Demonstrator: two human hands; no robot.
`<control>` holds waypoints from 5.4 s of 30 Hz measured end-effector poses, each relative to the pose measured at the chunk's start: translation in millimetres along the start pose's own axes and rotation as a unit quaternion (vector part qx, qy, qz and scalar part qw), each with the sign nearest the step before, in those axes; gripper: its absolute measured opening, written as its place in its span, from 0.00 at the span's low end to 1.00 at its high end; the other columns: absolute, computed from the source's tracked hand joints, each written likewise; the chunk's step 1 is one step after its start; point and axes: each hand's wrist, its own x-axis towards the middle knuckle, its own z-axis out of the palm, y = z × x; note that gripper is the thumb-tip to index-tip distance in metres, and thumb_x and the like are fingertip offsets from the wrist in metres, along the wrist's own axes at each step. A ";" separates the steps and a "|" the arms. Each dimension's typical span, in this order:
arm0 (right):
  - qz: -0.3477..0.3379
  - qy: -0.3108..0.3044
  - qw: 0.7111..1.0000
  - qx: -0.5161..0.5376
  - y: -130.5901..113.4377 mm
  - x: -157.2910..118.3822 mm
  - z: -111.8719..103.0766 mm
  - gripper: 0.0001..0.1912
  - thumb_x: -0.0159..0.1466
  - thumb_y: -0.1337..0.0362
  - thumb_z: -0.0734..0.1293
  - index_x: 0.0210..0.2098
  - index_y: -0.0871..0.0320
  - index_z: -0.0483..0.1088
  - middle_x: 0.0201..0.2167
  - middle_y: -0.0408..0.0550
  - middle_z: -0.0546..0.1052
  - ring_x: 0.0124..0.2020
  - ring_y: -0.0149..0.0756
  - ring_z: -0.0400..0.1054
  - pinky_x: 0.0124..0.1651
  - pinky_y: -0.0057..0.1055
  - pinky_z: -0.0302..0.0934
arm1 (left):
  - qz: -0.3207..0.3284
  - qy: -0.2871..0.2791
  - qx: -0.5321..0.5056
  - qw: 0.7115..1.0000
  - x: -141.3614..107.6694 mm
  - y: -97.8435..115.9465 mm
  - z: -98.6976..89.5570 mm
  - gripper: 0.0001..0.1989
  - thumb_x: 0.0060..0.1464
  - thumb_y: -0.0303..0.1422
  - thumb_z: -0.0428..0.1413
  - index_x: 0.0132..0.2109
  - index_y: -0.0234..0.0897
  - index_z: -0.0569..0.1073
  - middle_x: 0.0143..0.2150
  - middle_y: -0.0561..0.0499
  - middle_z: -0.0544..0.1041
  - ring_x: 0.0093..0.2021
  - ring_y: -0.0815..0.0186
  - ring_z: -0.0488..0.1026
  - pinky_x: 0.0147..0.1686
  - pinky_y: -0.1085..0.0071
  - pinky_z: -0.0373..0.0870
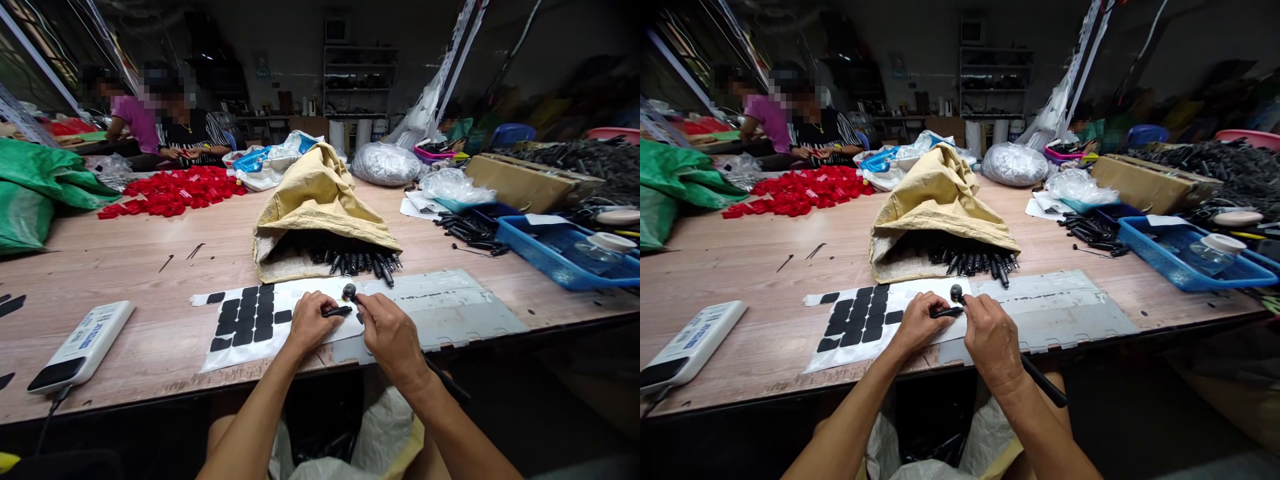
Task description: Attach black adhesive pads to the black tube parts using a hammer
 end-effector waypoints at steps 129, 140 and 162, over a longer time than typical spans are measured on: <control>0.018 -0.029 0.979 -0.202 53.3 8.0 10.7 0.08 0.69 0.65 0.61 0.44 0.56 0.71 0.38 0.49 0.72 0.43 0.40 0.63 0.44 0.33 0.51 | -0.036 0.076 0.301 0.950 87.8 -17.8 -29.5 0.07 0.62 0.34 0.56 0.44 0.39 0.76 0.46 0.43 0.77 0.52 0.50 0.68 0.48 0.58 0.64; 0.021 -0.026 0.977 -0.209 53.2 8.2 11.1 0.06 0.69 0.64 0.62 0.43 0.56 0.71 0.39 0.49 0.72 0.42 0.40 0.63 0.42 0.34 0.50 | 0.063 -0.010 0.140 0.988 -8.8 -4.4 -27.6 0.05 0.61 0.33 0.58 0.43 0.41 0.75 0.40 0.49 0.76 0.45 0.57 0.68 0.46 0.61 0.64; 0.019 0.006 1.000 0.000 38.9 9.4 -0.7 0.14 0.71 0.63 0.58 0.49 0.54 0.74 0.40 0.49 0.77 0.39 0.35 0.71 0.41 0.29 0.62 | 0.002 -0.003 0.056 0.998 -5.5 -1.0 -7.6 0.07 0.49 0.31 0.63 0.38 0.42 0.77 0.37 0.53 0.77 0.41 0.60 0.69 0.43 0.64 0.64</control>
